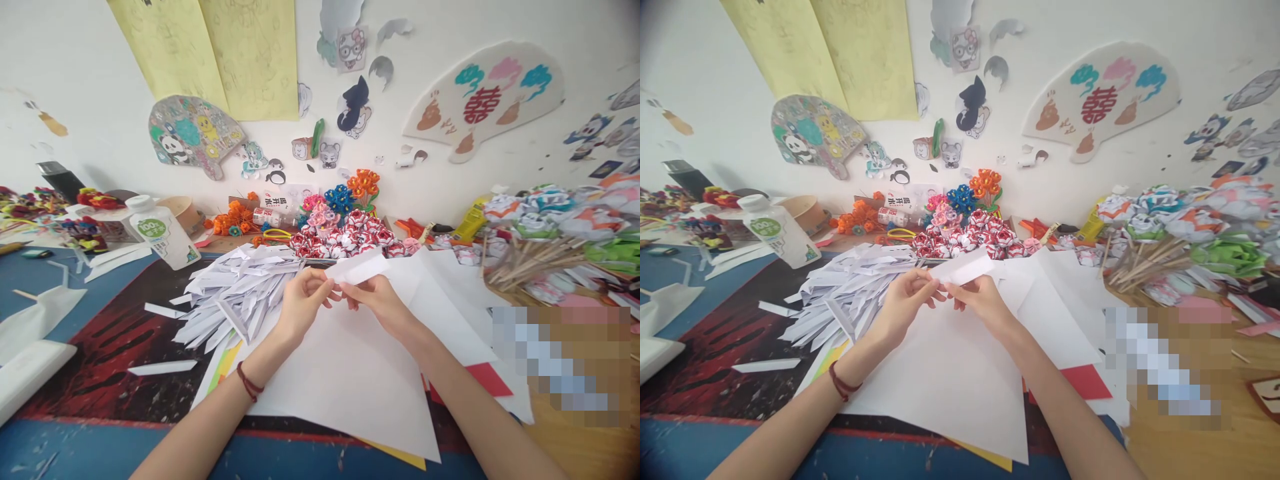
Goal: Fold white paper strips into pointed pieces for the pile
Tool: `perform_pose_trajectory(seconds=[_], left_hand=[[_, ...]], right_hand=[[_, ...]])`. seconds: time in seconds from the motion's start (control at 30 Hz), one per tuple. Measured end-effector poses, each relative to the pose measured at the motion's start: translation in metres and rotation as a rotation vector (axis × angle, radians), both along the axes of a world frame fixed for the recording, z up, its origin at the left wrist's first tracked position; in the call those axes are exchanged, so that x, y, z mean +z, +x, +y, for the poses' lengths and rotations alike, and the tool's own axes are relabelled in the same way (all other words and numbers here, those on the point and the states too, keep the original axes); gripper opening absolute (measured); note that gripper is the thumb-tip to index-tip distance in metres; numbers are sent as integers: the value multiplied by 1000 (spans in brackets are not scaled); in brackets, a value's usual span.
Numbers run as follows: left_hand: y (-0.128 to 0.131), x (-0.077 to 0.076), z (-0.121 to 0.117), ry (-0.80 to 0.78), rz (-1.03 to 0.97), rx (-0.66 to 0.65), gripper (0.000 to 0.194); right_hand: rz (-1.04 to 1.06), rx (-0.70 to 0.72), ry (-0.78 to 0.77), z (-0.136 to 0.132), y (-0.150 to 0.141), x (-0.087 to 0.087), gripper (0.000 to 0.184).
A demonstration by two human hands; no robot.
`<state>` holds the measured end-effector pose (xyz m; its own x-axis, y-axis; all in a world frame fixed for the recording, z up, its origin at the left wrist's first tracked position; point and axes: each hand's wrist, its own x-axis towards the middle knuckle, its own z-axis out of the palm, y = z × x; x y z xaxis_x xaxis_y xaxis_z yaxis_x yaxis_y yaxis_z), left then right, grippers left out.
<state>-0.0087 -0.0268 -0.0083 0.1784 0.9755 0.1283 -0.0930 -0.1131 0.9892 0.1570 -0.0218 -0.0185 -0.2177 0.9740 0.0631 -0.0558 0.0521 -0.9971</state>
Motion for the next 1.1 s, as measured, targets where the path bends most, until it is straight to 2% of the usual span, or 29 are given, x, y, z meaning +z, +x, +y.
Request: perform_pose_trajectory(seconds=[0.17,0.23,0.3,0.4,0.5,0.6,0.73,0.87,0.97,1.1], left_hand=[[4,-8,-2,41,260,-35,18],[2,-9,-2,119,396,-41,15],[-1,-9,-2,286,557,28,17],[-10,-5,1,651,832,137,41],[-20,1,3,1067,1157,-12,28],[-26,7,3,1252,1306,-95,26],[-28,10,0,1261,1290,-103,28],[-26,6,3,1208,1207,-87,32],[-23,0,7,1099,1097,2,26],[-18,-3,8,879,886,99,13]], right_hand=[[29,-70,67,1,1,-2,27],[14,-77,79,2,2,-2,28],[-21,-106,72,3,4,-2,31],[-62,-144,43,6,7,-3,36],[-85,-144,57,8,10,-5,39],[-114,-110,86,8,12,-6,38],[-133,-75,117,7,11,-6,36],[-122,-50,115,6,9,-7,35],[-115,-36,123,5,7,-7,34],[-101,-28,133,3,6,-6,31]])
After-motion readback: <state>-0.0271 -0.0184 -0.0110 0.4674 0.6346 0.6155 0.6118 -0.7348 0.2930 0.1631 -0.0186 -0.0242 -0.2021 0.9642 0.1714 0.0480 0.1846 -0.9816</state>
